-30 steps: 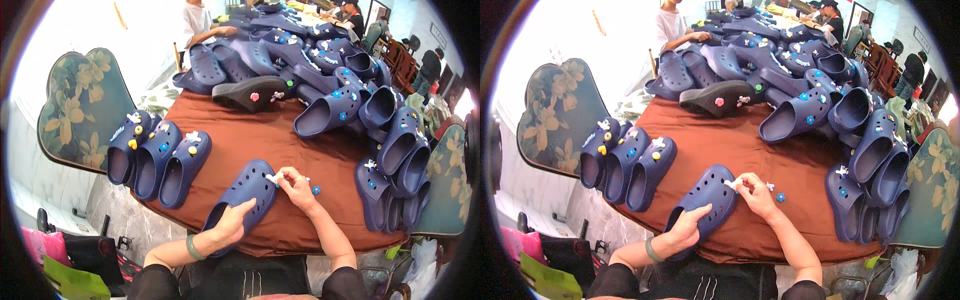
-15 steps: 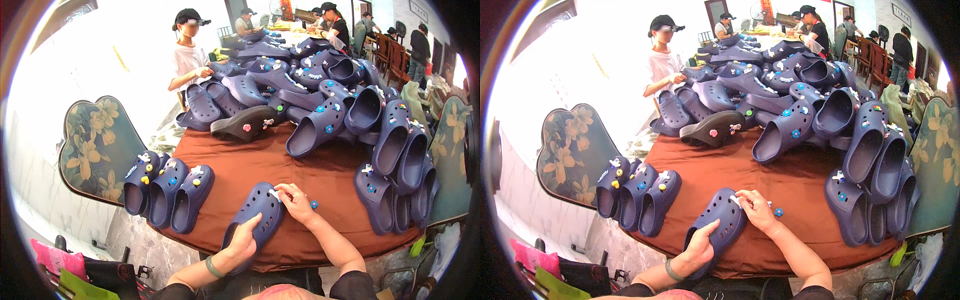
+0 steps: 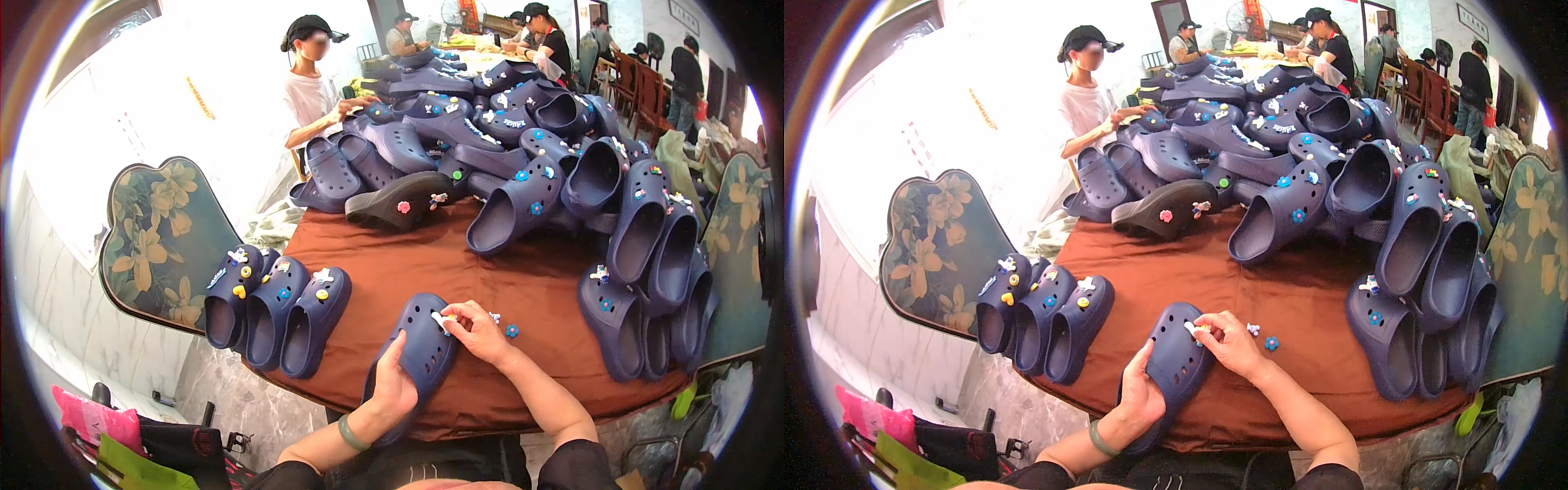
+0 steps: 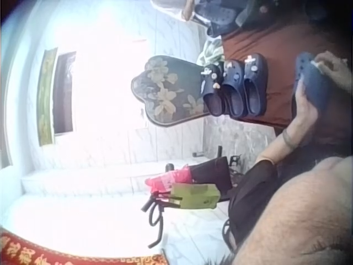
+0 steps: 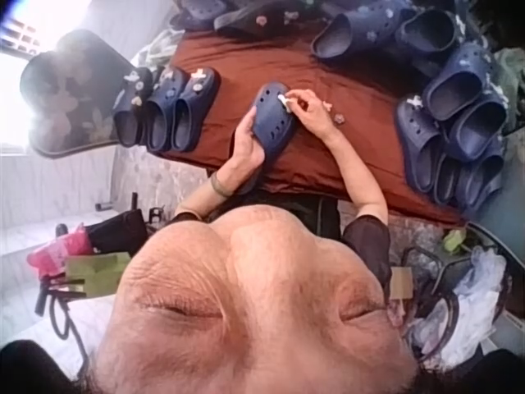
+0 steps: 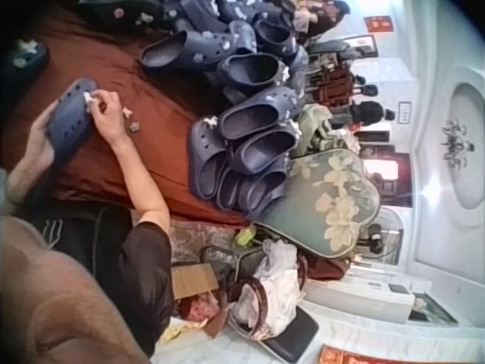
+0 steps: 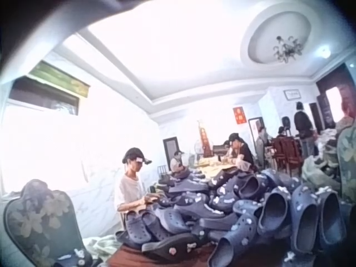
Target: Attaching decorative charms and accessories to rubber clogs.
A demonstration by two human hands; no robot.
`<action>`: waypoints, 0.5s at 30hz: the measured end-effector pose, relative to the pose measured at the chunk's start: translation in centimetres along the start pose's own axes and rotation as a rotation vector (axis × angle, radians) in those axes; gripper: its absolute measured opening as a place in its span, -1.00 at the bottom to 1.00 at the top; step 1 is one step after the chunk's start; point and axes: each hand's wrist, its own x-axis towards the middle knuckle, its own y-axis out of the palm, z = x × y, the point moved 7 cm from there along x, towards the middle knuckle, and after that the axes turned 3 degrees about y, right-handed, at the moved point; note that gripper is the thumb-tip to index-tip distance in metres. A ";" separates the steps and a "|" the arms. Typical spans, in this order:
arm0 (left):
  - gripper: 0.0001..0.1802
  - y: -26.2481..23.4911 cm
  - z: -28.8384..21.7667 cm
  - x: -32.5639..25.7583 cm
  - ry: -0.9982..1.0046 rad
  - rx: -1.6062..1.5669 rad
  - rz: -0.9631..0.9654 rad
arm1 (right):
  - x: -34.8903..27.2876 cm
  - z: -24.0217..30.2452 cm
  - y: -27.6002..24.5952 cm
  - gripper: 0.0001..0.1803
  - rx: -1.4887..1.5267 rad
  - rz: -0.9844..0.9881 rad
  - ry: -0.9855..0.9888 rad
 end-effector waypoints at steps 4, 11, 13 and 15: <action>-0.41 0.6 -0.4 -0.3 0.002 -0.047 0.045 | 0.1 0.0 -0.3 -0.78 0.002 -0.054 0.026; -0.35 1.5 -0.4 -0.8 -0.037 -0.007 0.048 | -0.2 0.7 -0.8 -0.78 -0.013 -0.147 -0.060; -0.35 1.2 -0.2 -0.7 -0.029 -0.004 0.051 | -0.3 1.2 -0.7 -0.79 0.013 -0.150 -0.083; -0.35 1.0 -0.1 -0.7 -0.024 -0.001 0.057 | -0.4 1.3 -0.9 -0.80 0.037 -0.157 -0.105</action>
